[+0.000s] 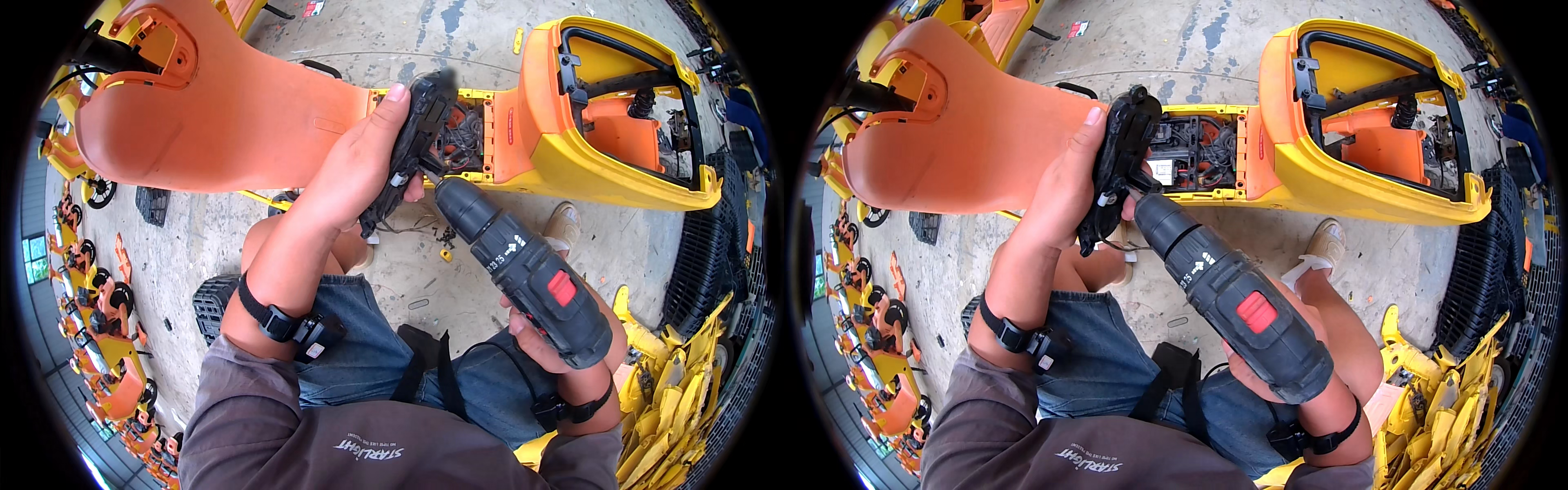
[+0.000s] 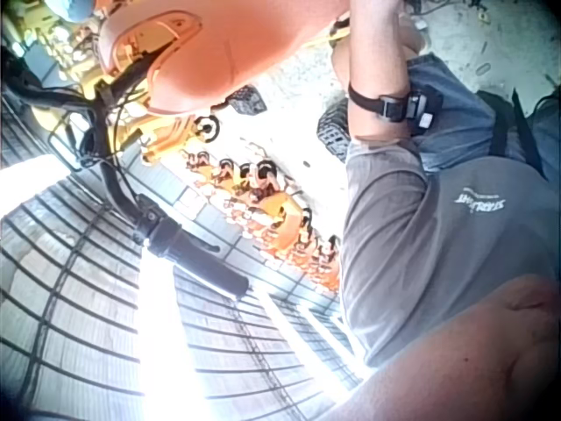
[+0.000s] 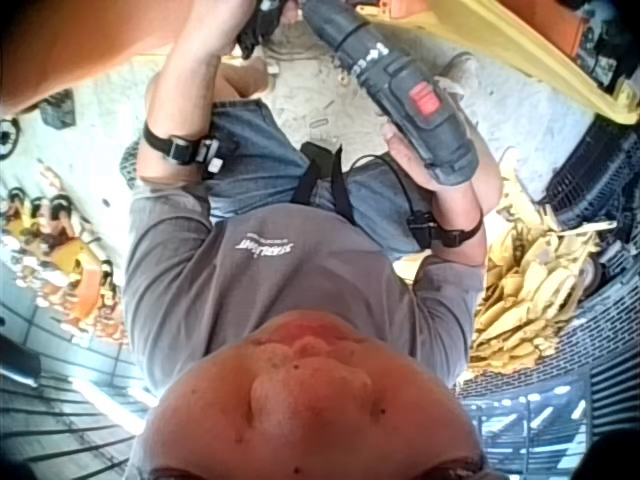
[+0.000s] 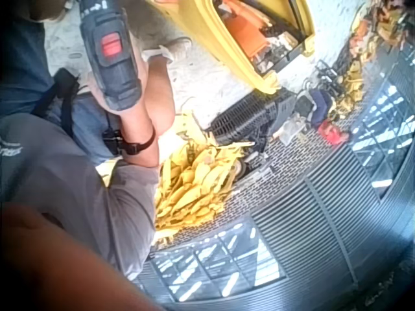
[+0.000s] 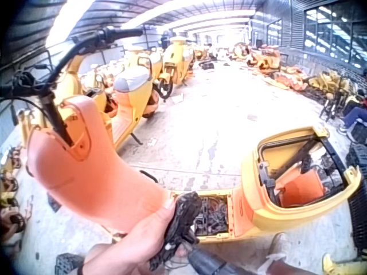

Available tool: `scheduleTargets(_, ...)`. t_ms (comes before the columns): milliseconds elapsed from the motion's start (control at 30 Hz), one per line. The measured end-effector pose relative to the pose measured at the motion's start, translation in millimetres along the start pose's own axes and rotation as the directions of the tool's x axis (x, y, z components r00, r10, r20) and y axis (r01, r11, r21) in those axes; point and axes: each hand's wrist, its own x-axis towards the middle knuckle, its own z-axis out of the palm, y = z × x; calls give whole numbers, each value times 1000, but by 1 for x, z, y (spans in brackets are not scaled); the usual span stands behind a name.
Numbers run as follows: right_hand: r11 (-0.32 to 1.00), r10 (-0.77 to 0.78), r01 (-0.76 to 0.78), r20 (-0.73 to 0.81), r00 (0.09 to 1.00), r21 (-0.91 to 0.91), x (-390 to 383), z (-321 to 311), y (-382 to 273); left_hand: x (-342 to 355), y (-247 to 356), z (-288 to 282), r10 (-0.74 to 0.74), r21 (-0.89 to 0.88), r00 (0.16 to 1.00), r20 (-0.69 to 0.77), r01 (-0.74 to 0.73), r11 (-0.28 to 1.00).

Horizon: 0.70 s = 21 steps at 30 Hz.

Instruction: The person uses a power drill to remove and then re-attach screws on a black plastic component while working on a yellow motorcycle frame.

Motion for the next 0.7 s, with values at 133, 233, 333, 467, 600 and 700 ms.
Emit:
scheduleTargets(133, 996, -63, 63, 13, 998, -56, 2, -2, -3, -1, 2, 2, 10, 5, 1000, -13, -10, 1000)
scheduleTargets(233, 999, 3, -3, -3, 1000, 52, 1, 1, -2, -1, 1, 2, 3, 6, 1000, -17, -3, 1000)
scheduleTargets(333, 997, 21, -22, 14, 1000, 76, 2, 2, -5, -1, 0, 1, -12, 16, 1000, -23, 12, 1000)
scheduleTargets(467, 968, 105, -123, 90, 990, 217, -1, -1, -6, -1, 1, 2, -13, 19, 999, -39, 14, 1000)
scheduleTargets(600, 972, 30, -50, 89, 996, 232, 3, -1, -11, -2, 1, 0, -14, 19, 1000, -21, 14, 1000)
scheduleTargets(700, 988, -20, 7, 87, 996, 155, 4, -2, -12, -2, 1, -1, -14, 28, 1000, -12, 15, 999)
